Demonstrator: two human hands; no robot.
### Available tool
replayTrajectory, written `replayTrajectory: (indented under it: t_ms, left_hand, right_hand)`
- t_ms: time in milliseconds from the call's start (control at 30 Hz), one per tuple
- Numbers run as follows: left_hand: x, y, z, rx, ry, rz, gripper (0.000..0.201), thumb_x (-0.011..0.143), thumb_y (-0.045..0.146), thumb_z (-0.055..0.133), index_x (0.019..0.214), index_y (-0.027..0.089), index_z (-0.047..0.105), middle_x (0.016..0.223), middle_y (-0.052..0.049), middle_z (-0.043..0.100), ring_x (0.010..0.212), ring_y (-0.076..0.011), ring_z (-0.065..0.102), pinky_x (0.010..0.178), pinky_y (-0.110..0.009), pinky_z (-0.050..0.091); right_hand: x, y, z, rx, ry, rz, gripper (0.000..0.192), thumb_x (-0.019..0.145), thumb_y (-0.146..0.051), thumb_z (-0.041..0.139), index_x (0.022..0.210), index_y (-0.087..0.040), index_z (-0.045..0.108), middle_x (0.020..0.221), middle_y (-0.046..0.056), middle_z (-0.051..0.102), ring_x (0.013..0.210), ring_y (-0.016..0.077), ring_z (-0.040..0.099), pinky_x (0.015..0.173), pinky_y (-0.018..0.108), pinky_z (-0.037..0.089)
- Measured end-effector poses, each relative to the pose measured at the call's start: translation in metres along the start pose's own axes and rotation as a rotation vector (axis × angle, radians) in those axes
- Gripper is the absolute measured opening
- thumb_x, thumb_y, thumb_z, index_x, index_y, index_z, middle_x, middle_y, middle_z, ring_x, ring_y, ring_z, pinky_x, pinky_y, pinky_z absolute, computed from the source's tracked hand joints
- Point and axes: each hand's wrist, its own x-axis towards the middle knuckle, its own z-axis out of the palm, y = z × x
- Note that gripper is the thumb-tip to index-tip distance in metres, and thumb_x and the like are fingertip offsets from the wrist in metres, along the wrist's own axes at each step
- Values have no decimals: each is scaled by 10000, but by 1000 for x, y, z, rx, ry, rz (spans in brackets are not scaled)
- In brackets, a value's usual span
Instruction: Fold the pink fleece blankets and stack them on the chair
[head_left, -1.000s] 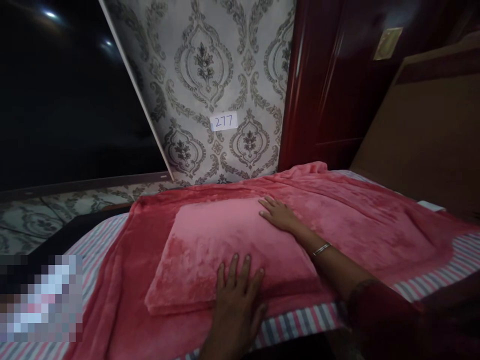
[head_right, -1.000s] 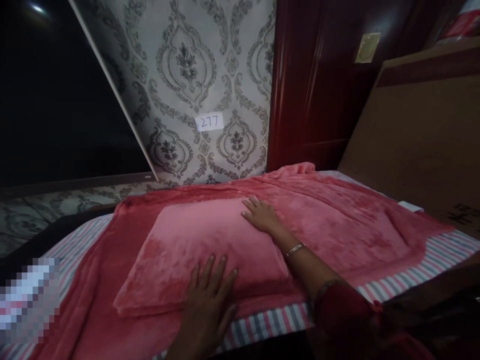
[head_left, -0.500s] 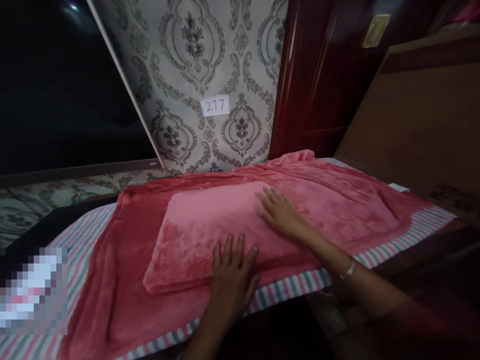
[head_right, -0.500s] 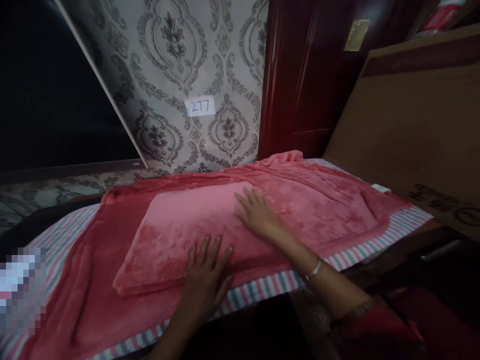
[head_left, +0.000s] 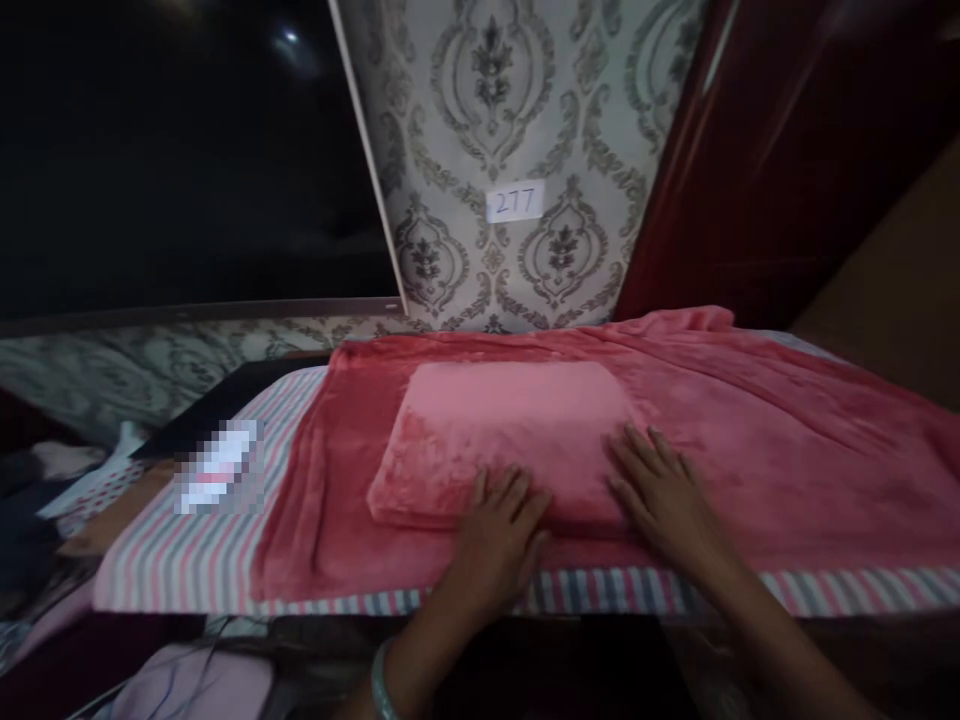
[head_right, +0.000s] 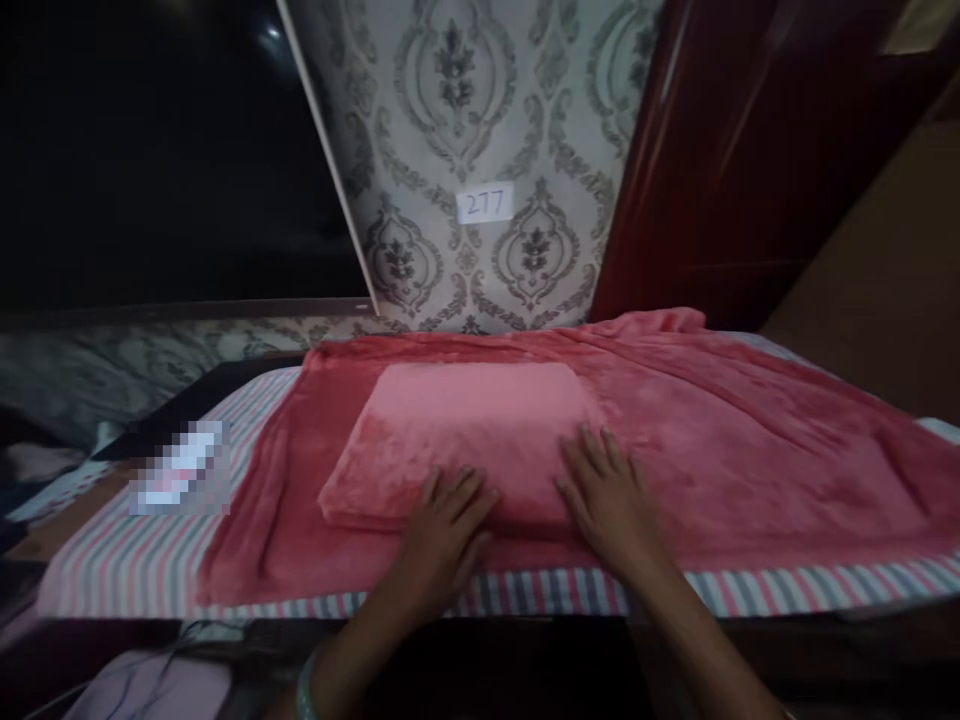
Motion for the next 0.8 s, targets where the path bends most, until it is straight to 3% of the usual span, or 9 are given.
replayTrajectory:
  t_ms: [67, 133, 300, 433, 533, 600, 667, 800]
  left_hand:
    - [-5, -13, -14, 37, 60, -90, 420, 985, 222, 424, 1387, 230, 546, 1429, -90, 583, 1389, -237, 464, 1218, -562, 233]
    - [-13, -30, -24, 108, 112, -189, 421, 993, 193, 372, 1370, 214, 558, 1428, -93, 585, 1397, -241, 457, 1223, -577, 206]
    - [-49, -62, -23, 232, 133, -378, 456, 972, 187, 356, 1383, 124, 544, 1439, -156, 563, 1401, -300, 453, 1163, -621, 309]
    - [-82, -74, -30, 94, 290, -366, 391, 982, 189, 360, 1238, 172, 655, 1276, -109, 689, 1232, -230, 618, 1065, -478, 489]
    - [-78, -84, -55, -49, 403, -426, 347, 997, 239, 390, 1139, 215, 705, 1089, -67, 757, 1038, -195, 704, 917, -376, 574]
    - [-55, -93, -70, -143, 295, -374, 379, 1011, 274, 369, 1218, 233, 684, 1167, -65, 737, 1110, -196, 678, 976, -384, 547]
    - [-22, -105, -75, -199, 65, -225, 435, 1023, 312, 340, 1381, 255, 580, 1386, -64, 625, 1313, -196, 553, 1122, -430, 435]
    - [45, -142, -56, -100, -350, -40, 507, 1003, 429, 416, 1503, 349, 406, 1589, -42, 378, 1497, -226, 291, 1214, -578, 179]
  right_hand:
    - [15, -25, -8, 45, 22, -108, 523, 1021, -406, 331, 1503, -248, 456, 1595, 99, 358, 1491, 334, 256, 1130, 604, 326]
    - [33, -62, -15, 106, -37, -258, 513, 1017, -357, 352, 1516, -273, 434, 1612, 78, 327, 1497, 317, 245, 1146, 586, 312]
    - [67, -154, -13, 297, -280, -568, 510, 1003, -341, 443, 1512, -306, 435, 1624, 53, 301, 1513, 284, 204, 1200, 575, 205]
    - [66, -178, 8, 403, -368, -650, 588, 1007, -433, 471, 1562, -307, 327, 1643, 41, 254, 1525, 260, 155, 1226, 557, 133]
    - [61, -177, 20, 425, -382, -673, 668, 989, -475, 505, 1586, -340, 238, 1656, 27, 206, 1535, 273, 95, 1231, 562, 94]
    - [61, -176, 22, 436, -397, -672, 721, 974, -497, 532, 1595, -337, 202, 1654, 51, 210, 1533, 296, 92, 1227, 574, 83]
    - [61, -175, 22, 449, -425, -684, 761, 953, -532, 561, 1595, -338, 201, 1645, 74, 239, 1528, 321, 108, 1220, 599, 48]
    - [61, -174, 20, 505, -484, -693, 731, 951, -566, 549, 1582, -374, 234, 1638, 29, 270, 1529, 298, 113, 1229, 573, -12]
